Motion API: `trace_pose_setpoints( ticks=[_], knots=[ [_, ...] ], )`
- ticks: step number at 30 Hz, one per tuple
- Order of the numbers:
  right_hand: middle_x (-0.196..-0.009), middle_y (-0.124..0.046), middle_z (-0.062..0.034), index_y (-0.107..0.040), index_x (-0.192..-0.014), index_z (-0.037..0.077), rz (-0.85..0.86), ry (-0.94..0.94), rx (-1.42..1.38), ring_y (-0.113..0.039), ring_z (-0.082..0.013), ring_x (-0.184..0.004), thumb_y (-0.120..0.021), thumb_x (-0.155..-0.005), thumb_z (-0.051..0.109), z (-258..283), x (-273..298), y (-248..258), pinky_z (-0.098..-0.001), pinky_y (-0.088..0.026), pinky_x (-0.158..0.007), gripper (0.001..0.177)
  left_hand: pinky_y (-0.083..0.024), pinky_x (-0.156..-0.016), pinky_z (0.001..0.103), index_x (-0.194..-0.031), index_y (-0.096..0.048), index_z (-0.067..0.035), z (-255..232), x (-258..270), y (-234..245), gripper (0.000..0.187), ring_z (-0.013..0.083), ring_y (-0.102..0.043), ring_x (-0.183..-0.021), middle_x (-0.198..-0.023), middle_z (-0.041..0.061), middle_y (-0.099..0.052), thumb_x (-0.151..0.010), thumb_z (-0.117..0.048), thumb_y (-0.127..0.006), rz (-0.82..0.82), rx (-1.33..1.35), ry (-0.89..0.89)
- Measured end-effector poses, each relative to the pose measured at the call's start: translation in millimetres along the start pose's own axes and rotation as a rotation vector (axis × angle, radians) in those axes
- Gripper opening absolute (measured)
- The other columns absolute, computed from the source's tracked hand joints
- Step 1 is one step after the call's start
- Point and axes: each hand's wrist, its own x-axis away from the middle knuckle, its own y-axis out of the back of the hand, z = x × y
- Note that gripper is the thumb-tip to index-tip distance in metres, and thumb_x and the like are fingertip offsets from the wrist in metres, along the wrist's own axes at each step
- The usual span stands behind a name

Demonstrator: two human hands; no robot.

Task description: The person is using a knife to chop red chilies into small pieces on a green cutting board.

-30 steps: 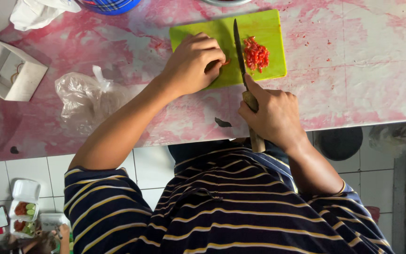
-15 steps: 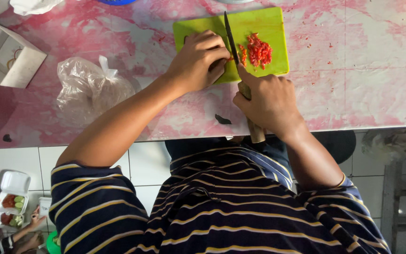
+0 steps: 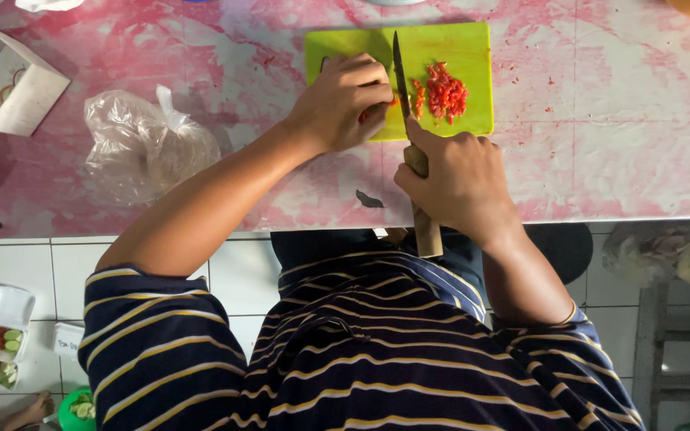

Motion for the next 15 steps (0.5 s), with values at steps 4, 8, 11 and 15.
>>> trace_pose_setpoints(
  ticks=[4, 8, 11, 15],
  knots=[
    [-0.067, -0.068, -0.0191, -0.066, -0.136, 0.012, 0.04, -0.026, 0.039, -0.068, -0.0394, -0.061, -0.074, -0.08, 0.038, 7.1, 7.3, -5.4, -0.0515, -0.055, -0.061, 0.062, -0.045, -0.083, 0.043, -0.093, -0.069, -0.006, -0.1, -1.0, 0.0, 0.009, 0.0282, -0.061, -0.099, -0.097, 0.007, -0.063, -0.085, -0.006, -0.073, -0.001, 0.0, -0.02],
    [-0.068, -0.068, -0.0178, -0.064, -0.14, 0.011, 0.013, -0.02, 0.023, -0.068, -0.0397, -0.062, -0.074, -0.081, 0.035, 4.6, -4.4, -12.2, -0.0521, -0.054, -0.06, 0.064, -0.043, -0.084, 0.041, -0.091, -0.071, -0.009, -1.4, 0.7, 0.4, 0.007, 0.0248, -0.06, -0.098, -0.096, 0.003, -0.064, -0.087, -0.009, -0.076, -0.005, -0.03, -0.007],
    [-0.071, -0.069, -0.0176, -0.066, -0.137, 0.014, -0.026, -0.01, -0.004, -0.068, -0.0402, -0.065, -0.074, -0.08, 0.034, 1.7, -4.9, -1.4, -0.0524, -0.053, -0.061, 0.061, -0.042, -0.087, 0.041, -0.093, -0.072, -0.01, -1.9, 1.0, 1.1, 0.009, 0.0237, -0.059, -0.097, -0.094, 0.002, -0.064, -0.088, -0.013, -0.078, -0.008, -0.019, 0.014],
    [-0.078, -0.072, -0.0146, -0.067, -0.132, 0.014, -0.005, 0.04, -0.093, -0.069, -0.0396, -0.071, -0.074, -0.08, 0.032, 0.9, 4.9, 10.8, -0.0512, -0.054, -0.064, 0.056, -0.04, -0.089, 0.042, -0.092, -0.073, -0.011, 0.8, 0.6, 1.2, 0.008, 0.0223, -0.059, -0.096, -0.091, 0.0, -0.065, -0.091, -0.014, -0.08, 0.004, -0.005, 0.056]
  ],
)
